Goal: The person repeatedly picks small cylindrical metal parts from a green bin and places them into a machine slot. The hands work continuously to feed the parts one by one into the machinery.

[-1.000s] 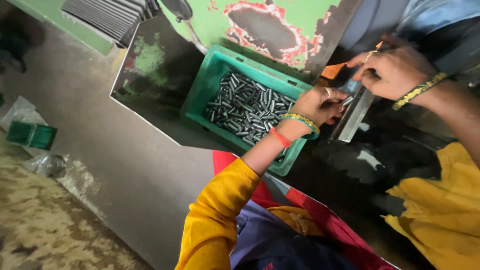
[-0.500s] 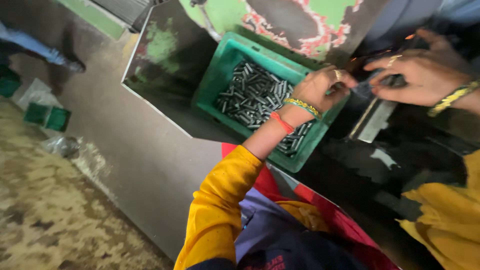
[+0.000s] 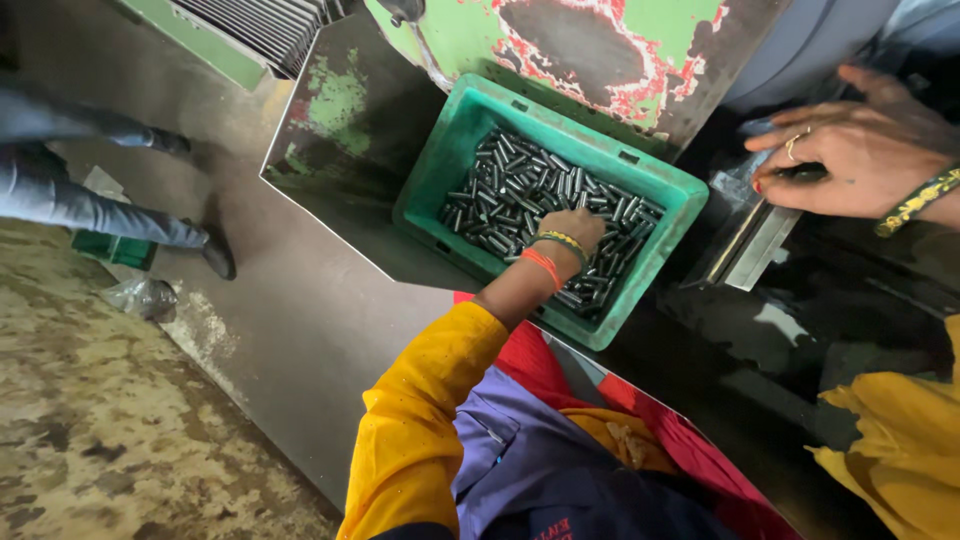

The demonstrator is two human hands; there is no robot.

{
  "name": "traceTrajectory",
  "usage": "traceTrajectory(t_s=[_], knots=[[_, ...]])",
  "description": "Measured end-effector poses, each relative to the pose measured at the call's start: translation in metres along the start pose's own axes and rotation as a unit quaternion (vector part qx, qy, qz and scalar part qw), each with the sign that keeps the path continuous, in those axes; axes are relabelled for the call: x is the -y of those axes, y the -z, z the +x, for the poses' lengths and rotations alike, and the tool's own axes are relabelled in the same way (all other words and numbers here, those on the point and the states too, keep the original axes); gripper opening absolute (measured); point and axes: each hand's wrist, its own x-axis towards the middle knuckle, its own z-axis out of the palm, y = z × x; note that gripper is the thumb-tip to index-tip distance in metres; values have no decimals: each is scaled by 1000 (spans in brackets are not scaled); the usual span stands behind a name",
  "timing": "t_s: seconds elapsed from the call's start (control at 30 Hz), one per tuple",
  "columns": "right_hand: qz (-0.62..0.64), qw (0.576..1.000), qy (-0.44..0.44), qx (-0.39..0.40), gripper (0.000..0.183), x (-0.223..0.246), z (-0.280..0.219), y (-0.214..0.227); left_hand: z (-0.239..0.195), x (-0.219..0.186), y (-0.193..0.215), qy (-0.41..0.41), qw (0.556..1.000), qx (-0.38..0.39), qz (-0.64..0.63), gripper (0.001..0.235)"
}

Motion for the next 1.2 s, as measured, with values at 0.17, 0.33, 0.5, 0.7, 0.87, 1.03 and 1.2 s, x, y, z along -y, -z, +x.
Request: traceTrajectory(t_s=[0.17,0.33,0.5,0.7,0.87,1.03,1.2], knots=[[61,998,-30,-17,35,1,-2,4,-19,2,36,41,993,-85,-66,14],[166,981,-6,-99,34,-1,-3,17,-41,-26,96,-39,879,-294,-373,15],[138,987,-75,34,33,3,-3,31,-39,-99,117,-129,700,-149,-687,23],[277,956,15,-99,40,-1,-5,28,-24,-126,119,-146,794,-297,-510,22],[150,988,-14,-41,46,7,-5,18,-14,-104,122,-254,752,-261,-550,31],[110,994,-17,-12,50,2,1,-1,-31,-54,116,-206,854,-284,-384,19],[151,988,14,-21,53,-12,7,-27,-44,-17,81,-40,995,84,-37,22]])
